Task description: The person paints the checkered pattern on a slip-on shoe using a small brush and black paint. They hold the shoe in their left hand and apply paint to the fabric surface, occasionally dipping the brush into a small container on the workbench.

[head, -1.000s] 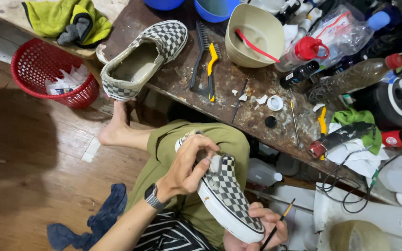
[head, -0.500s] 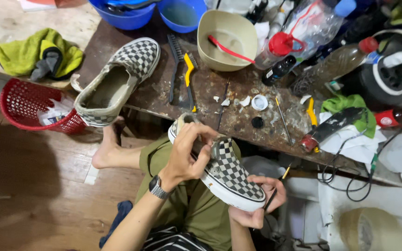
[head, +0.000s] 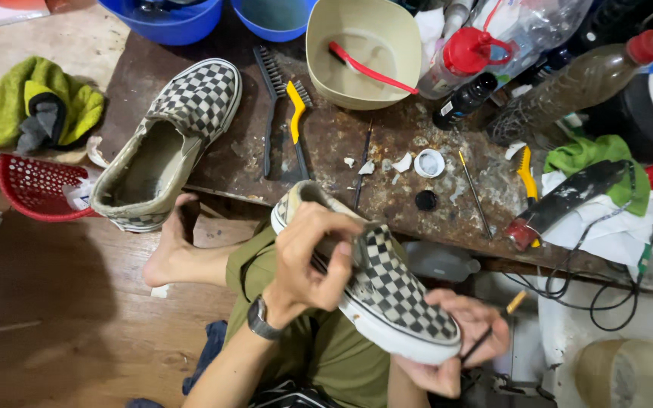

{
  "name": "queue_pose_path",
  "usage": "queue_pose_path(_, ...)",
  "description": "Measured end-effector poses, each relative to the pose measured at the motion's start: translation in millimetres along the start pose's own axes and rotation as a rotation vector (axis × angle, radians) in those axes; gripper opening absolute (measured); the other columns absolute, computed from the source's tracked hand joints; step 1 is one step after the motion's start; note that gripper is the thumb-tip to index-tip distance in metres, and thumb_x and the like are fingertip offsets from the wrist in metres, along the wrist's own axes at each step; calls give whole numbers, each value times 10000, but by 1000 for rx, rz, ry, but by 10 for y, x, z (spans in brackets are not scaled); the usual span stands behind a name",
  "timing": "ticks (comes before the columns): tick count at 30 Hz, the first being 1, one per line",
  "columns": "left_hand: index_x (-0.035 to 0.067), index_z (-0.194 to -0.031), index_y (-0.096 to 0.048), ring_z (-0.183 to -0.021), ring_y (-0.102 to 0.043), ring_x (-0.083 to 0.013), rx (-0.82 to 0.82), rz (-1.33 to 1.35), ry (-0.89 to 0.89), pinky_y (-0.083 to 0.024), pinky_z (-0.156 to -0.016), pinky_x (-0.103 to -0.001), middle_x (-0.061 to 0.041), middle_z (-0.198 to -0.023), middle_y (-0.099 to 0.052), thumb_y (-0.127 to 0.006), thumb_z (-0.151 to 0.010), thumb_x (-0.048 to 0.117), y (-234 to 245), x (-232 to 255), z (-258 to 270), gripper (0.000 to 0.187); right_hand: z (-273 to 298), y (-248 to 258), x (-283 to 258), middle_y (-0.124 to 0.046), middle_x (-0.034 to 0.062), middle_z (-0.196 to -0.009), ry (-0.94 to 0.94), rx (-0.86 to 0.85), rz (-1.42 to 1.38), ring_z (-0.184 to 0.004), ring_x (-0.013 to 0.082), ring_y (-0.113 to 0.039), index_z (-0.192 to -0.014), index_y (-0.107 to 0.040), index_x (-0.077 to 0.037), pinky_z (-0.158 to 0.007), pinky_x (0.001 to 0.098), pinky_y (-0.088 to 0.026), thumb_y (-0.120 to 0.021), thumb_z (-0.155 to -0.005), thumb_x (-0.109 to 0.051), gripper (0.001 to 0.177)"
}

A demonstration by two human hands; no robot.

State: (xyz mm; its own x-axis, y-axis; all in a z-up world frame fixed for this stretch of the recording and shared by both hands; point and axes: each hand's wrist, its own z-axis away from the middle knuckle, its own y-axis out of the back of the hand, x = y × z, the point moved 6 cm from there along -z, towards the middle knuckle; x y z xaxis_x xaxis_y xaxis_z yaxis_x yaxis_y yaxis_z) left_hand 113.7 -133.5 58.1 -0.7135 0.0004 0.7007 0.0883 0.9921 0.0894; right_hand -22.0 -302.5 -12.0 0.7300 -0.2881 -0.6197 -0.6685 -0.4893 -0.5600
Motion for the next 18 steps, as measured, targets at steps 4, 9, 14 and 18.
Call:
queue_pose_path(4, 40, -868, -605, -627, -531, -190, -43, 4, 52, -407, -649, -326, -79, -777, -642, -435, -908, 193, -5, 110, -131, 232, 18, 94, -65, -541, 101, -1181, -73, -137, -143, -882, 244, -545, -1370, -426, -68, -758, 413, -489, -474, -826, -295, 592)
queue_pose_path(9, 51, -858, -611, -635, -531, -181, -64, -15, 92, -389, -673, -323, -55, -786, -647, -454, -915, 214, -8, 127, -178, 234, -30, 109, -6, -553, 137, -1138, -51, -153, -133, -853, 261, -565, -1363, -445, -43, -699, 406, -514, -456, -818, -333, 617)
queue_pose_path(14, 33, -823, -605, -594, -527, -157, -19, -33, 86, -410, -600, -295, -65, -739, -642, -453, -857, 196, 60, 47, -125, 225, 8, -20, -2, -561, 132, -1104, -95, -292, -85, -837, 248, -593, -1253, -454, -31, -679, 402, -544, -503, -833, -399, 560)
queue_pose_path(18, 35, -853, -622, -628, -560, -177, -54, -48, 144, -421, -631, -295, -66, -768, -654, -487, -872, 184, 33, 65, -201, 202, -120, -60, 70, -575, 148, -1081, -178, -359, -134, -913, 241, -608, -1251, -469, -17, -786, 408, -570, -555, -888, -408, 540)
